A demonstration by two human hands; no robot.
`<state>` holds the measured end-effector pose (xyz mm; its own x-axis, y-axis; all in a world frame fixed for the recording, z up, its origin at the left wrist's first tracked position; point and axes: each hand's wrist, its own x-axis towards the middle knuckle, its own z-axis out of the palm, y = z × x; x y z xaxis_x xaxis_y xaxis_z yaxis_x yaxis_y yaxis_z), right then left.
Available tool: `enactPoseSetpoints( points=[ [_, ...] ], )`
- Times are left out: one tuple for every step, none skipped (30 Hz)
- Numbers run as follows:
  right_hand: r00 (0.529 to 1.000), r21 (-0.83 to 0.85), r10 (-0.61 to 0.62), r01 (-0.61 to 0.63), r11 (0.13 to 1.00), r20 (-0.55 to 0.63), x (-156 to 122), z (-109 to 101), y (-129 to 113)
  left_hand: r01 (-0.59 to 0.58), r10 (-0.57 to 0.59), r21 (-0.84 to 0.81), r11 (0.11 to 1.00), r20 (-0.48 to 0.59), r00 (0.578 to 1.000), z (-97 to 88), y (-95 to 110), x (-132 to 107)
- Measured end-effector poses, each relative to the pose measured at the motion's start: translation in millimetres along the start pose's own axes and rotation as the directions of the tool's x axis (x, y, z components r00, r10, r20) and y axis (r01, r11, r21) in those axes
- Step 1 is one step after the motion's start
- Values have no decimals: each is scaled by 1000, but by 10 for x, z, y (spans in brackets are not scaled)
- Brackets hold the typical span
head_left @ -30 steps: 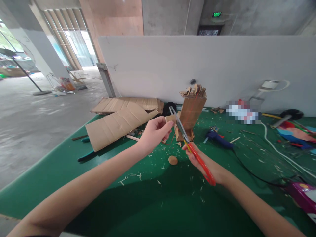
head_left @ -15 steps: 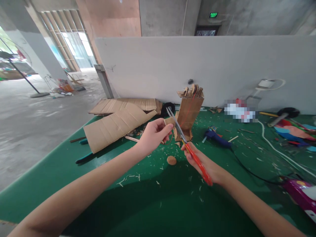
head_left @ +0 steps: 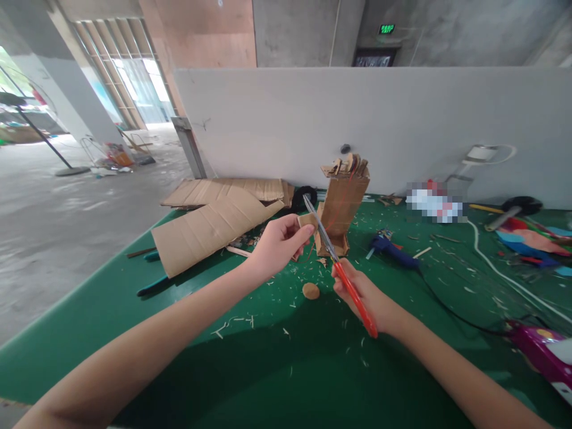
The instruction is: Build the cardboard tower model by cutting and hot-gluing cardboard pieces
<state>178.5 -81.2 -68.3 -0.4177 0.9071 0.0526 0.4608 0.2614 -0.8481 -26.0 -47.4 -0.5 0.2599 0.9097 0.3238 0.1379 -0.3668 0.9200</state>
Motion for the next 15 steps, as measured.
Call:
enactPoseSetpoints(
  points=[
    [1000,2,-3,3,1000,14,-9,-4,-15,-3,3,7,1000,3,1000,-4,-1,1],
    [1000,2,-10,10,1000,28,-20,-10,-31,-6,6,14,1000,7,1000,-8,-1,1],
    [999,1,-19,19,1000,41,-31,-17,-46,-8,8,26,1000,14,1000,-12,2,1],
    [998,-2,-30,30,1000,53,-41,-26,-56,-9,8,40,999,23,1000,-16,9,1],
    [997,-10,-41,41,999,61,-50,-35,-61,-8,6,56,998,33,999,-21,18,0],
    [996,-23,-50,52,998,67,-57,-45,-60,-5,2,69,998,44,999,-26,29,-1],
    [996,-38,-57,60,997,69,-63,-55,-55,-1,-3,81,997,52,999,-32,41,-1],
    [996,-53,-63,67,996,66,-66,-65,-48,0,-5,90,996,59,998,-37,54,-2],
    [996,-64,-68,72,995,66,-69,-75,-42,-2,-5,97,995,65,998,-43,65,-2],
    [995,-72,-71,76,995,71,-70,-86,-39,-7,0,102,995,69,998,-48,75,-3],
    [994,-78,-74,81,994,82,-71,-95,-40,-14,7,109,994,71,997,-53,82,-3],
    [992,-86,-80,89,992,93,-72,-104,-46,-23,15,117,993,72,997,-58,86,-3],
    [990,-94,-87,97,991,108,-73,-112,-57,-32,23,127,991,72,997,-61,88,-4],
    [988,-101,-91,103,989,122,-75,-118,-70,-41,31,138,990,71,997,-64,88,-4],
    [987,-107,-91,106,989,134,-78,-121,-85,-53,43,152,987,67,997,-67,86,-4]
  ],
)
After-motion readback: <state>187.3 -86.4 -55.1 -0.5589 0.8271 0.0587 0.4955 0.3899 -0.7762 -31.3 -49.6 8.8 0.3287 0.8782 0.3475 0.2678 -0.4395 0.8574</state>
